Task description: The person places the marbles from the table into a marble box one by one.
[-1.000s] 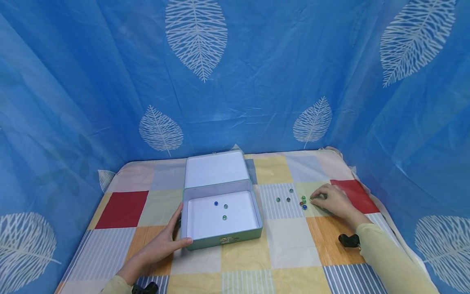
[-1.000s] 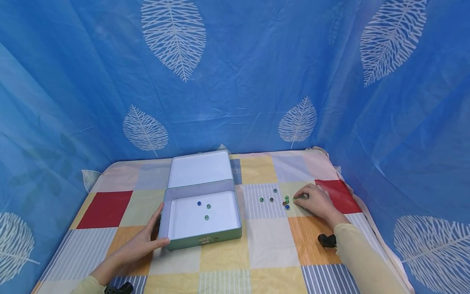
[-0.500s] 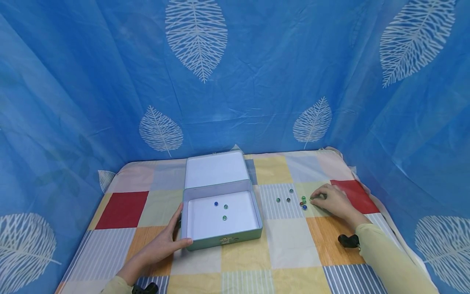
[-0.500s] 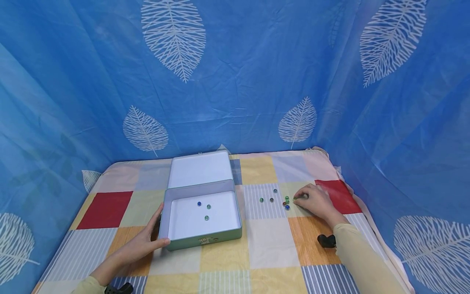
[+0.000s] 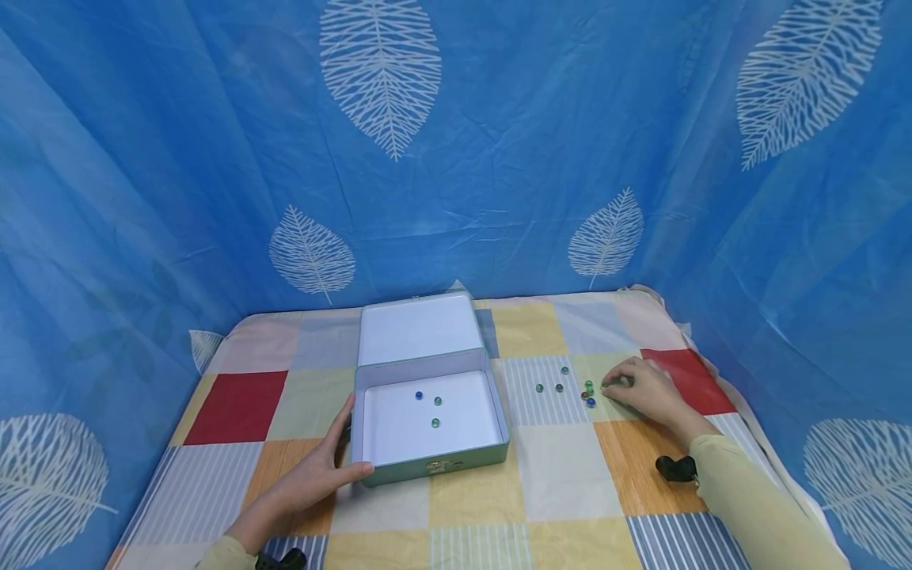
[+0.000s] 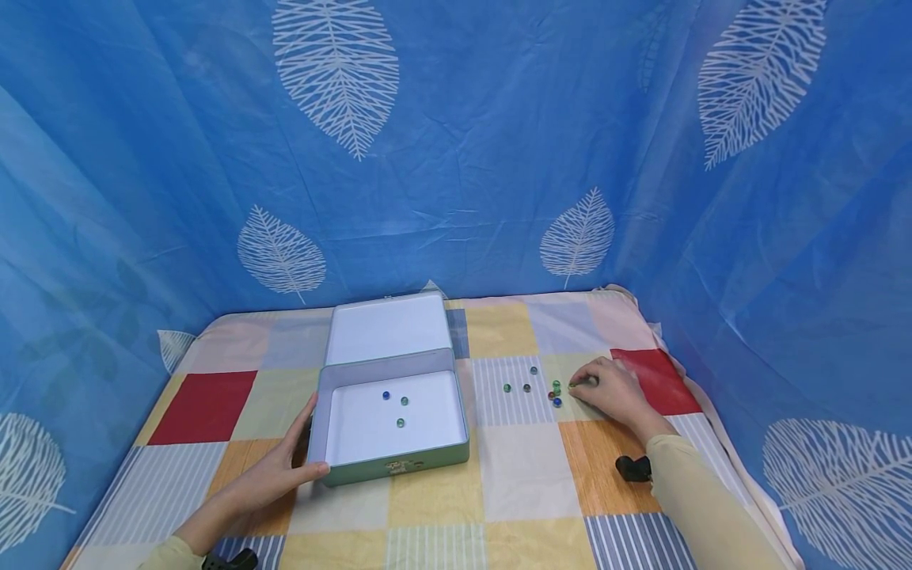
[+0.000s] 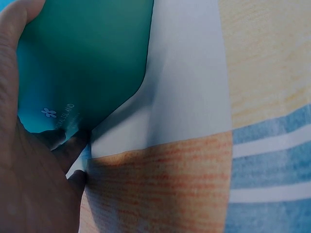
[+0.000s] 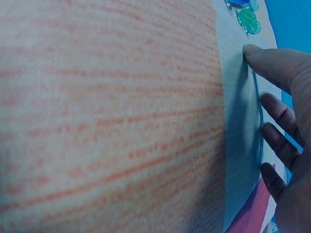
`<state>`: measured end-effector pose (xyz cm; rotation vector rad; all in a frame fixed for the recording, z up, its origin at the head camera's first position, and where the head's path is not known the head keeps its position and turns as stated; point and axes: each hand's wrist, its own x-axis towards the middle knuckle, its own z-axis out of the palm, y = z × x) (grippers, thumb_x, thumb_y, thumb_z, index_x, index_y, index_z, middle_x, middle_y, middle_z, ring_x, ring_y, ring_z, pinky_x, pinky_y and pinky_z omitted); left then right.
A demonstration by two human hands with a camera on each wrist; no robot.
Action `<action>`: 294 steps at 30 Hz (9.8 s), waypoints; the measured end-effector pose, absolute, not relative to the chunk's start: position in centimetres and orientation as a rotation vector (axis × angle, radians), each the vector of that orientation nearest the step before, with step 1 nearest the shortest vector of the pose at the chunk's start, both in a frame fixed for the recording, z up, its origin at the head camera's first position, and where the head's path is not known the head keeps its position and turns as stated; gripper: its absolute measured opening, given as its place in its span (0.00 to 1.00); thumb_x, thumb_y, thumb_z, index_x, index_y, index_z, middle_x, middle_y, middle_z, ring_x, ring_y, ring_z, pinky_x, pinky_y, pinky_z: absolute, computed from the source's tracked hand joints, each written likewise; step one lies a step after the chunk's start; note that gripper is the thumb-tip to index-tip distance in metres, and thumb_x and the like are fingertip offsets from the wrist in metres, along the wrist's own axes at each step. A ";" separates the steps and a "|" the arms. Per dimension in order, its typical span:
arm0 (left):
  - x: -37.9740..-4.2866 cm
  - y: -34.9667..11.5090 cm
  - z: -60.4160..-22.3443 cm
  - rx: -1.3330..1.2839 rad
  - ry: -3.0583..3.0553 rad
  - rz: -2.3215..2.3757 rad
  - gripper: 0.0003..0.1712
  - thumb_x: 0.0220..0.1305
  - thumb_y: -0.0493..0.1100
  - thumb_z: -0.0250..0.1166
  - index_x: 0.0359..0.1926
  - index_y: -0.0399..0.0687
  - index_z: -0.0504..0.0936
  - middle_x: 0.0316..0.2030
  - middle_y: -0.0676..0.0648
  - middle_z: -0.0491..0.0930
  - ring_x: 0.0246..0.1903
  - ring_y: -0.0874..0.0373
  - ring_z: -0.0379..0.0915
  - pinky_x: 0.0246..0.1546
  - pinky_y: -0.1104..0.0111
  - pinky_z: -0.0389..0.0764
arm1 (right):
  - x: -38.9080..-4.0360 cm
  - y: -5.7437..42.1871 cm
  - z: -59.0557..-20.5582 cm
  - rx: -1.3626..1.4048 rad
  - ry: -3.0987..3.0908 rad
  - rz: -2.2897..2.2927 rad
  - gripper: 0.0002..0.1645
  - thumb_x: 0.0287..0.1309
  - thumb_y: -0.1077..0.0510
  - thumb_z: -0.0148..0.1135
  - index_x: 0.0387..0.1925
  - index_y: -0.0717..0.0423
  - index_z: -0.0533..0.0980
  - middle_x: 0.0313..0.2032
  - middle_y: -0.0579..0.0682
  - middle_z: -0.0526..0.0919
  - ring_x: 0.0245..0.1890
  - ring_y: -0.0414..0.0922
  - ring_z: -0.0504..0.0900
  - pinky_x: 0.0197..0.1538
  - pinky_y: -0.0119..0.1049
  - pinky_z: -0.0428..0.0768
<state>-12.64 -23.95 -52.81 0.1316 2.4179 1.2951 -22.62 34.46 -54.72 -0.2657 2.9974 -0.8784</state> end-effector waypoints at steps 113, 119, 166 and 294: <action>-12.6 -24.4 -52.8 0.172 2.400 1.325 0.64 0.65 0.58 0.70 0.79 0.81 0.27 0.81 0.43 0.29 0.78 0.38 0.28 0.70 0.32 0.40 | -21.8 11.3 -47.7 -1.358 2.758 -0.741 0.06 0.63 0.44 0.72 0.40 0.34 0.88 0.44 0.35 0.79 0.53 0.42 0.72 0.60 0.49 0.70; -12.7 -24.3 -52.8 0.176 2.410 1.309 0.64 0.65 0.58 0.70 0.79 0.82 0.26 0.81 0.43 0.29 0.78 0.38 0.28 0.71 0.32 0.41 | -21.7 11.1 -47.8 -1.348 2.764 -0.720 0.08 0.63 0.44 0.71 0.42 0.37 0.88 0.46 0.36 0.80 0.54 0.42 0.72 0.60 0.49 0.70; -12.7 -24.2 -52.6 0.151 2.435 1.274 0.65 0.62 0.60 0.70 0.79 0.80 0.27 0.81 0.42 0.31 0.78 0.36 0.31 0.71 0.33 0.43 | -24.7 29.9 -48.9 -0.420 2.940 -1.073 0.23 0.68 0.47 0.67 0.57 0.56 0.83 0.56 0.56 0.81 0.62 0.59 0.70 0.64 0.66 0.67; -12.6 -24.1 -52.2 0.171 2.413 1.309 0.66 0.63 0.57 0.71 0.80 0.78 0.27 0.81 0.42 0.29 0.78 0.37 0.27 0.70 0.31 0.41 | -25.5 18.2 -48.1 -0.842 2.815 -1.167 0.10 0.65 0.45 0.69 0.45 0.39 0.87 0.50 0.40 0.80 0.58 0.50 0.72 0.61 0.58 0.70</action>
